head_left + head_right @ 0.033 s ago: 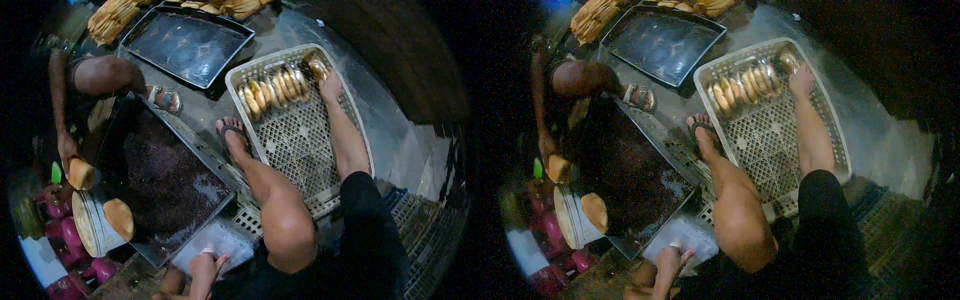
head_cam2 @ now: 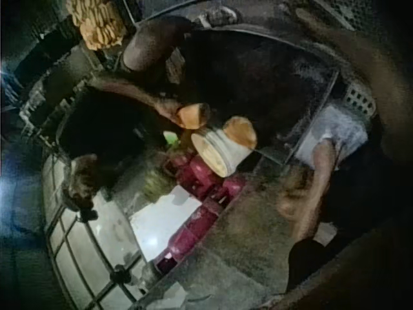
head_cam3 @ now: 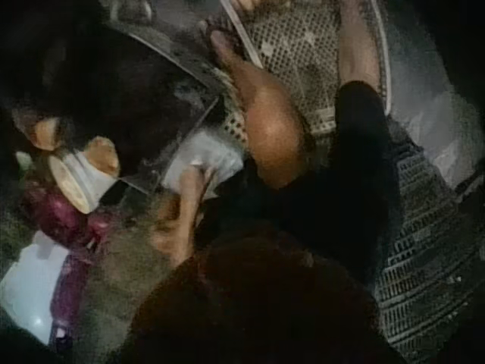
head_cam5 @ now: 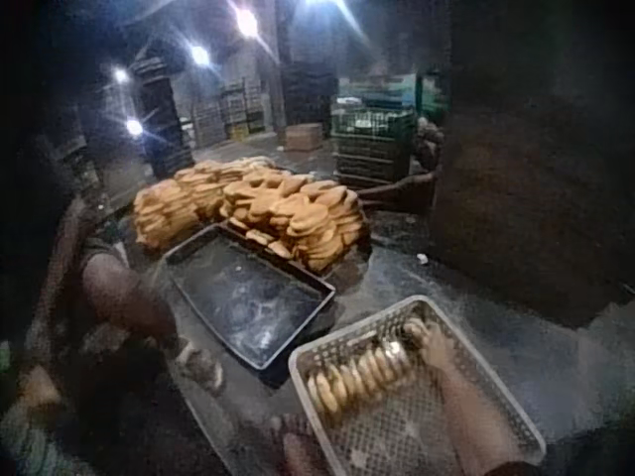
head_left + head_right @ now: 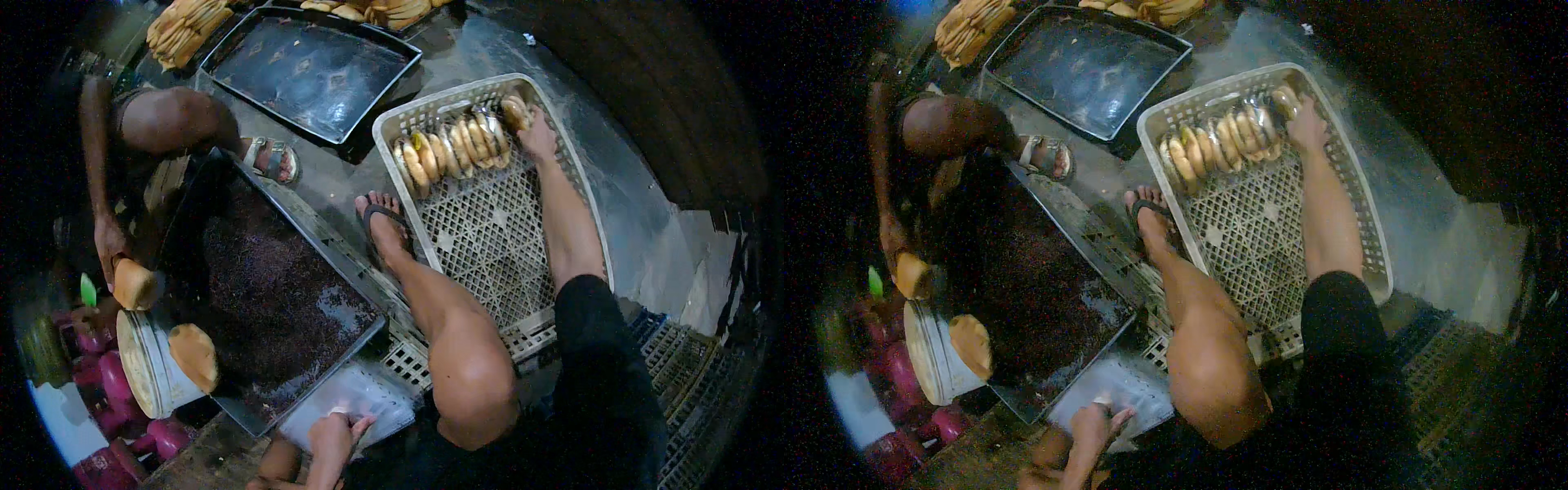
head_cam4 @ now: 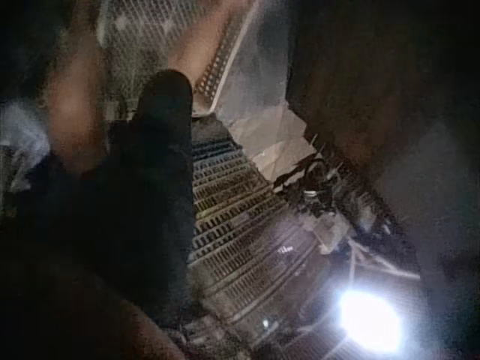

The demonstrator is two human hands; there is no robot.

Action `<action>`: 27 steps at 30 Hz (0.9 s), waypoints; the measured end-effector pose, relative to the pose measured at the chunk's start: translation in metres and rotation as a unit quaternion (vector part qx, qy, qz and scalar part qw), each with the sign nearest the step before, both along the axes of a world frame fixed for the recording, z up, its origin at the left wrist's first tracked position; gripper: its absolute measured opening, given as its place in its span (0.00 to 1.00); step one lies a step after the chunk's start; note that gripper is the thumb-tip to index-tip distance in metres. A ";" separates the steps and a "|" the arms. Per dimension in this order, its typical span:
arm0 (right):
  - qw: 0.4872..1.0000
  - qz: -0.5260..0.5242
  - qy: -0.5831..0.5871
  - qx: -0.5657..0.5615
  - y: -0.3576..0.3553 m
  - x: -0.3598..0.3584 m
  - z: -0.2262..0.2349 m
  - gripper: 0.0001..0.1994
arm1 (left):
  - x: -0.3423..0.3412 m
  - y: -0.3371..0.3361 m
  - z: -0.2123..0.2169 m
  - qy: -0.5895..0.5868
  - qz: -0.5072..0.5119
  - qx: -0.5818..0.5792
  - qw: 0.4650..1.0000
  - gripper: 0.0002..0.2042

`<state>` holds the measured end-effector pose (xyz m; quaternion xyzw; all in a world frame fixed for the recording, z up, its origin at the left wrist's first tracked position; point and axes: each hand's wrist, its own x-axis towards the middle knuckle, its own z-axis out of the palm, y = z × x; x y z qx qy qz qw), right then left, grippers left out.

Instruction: The person assembles sandwiches by taking buns, spreading a filling, adding a dark granular topping, and placing them into a green basket. Another person assists by spreading filling on buns nearby.

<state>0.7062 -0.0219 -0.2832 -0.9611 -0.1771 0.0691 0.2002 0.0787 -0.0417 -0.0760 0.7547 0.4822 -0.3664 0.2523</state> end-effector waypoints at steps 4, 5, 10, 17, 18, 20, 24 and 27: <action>0.987 0.098 0.100 -0.084 0.048 0.047 0.004 0.44 | -0.034 -0.002 -0.025 -0.091 0.016 -0.022 0.995 0.25; 0.986 0.088 0.122 -0.074 0.058 0.042 0.023 0.44 | -0.034 0.000 -0.023 -0.088 0.010 -0.022 0.996 0.24; 0.765 0.527 0.262 0.262 0.085 -0.168 0.196 0.27 | -0.019 -0.008 0.027 -0.290 0.227 0.002 0.930 0.20; 0.611 0.697 0.176 0.333 -0.013 -0.406 0.319 0.13 | 0.024 0.003 0.086 -0.479 0.216 0.227 0.820 0.19; 0.619 0.649 0.197 0.396 -0.015 -0.416 0.326 0.10 | 0.023 0.002 0.089 -0.473 0.298 0.134 0.818 0.20; 0.627 0.411 0.504 0.429 -0.029 -0.428 0.337 0.07 | 0.003 0.001 0.072 -0.635 0.489 -0.095 0.590 0.19; 0.666 0.263 0.559 0.418 -0.083 -0.440 0.323 0.09 | -0.020 0.000 0.101 -0.769 0.546 -0.055 0.328 0.21; 0.719 0.261 0.495 0.412 -0.101 -0.457 0.319 0.10 | -0.032 0.000 0.116 -0.777 0.530 0.017 0.338 0.16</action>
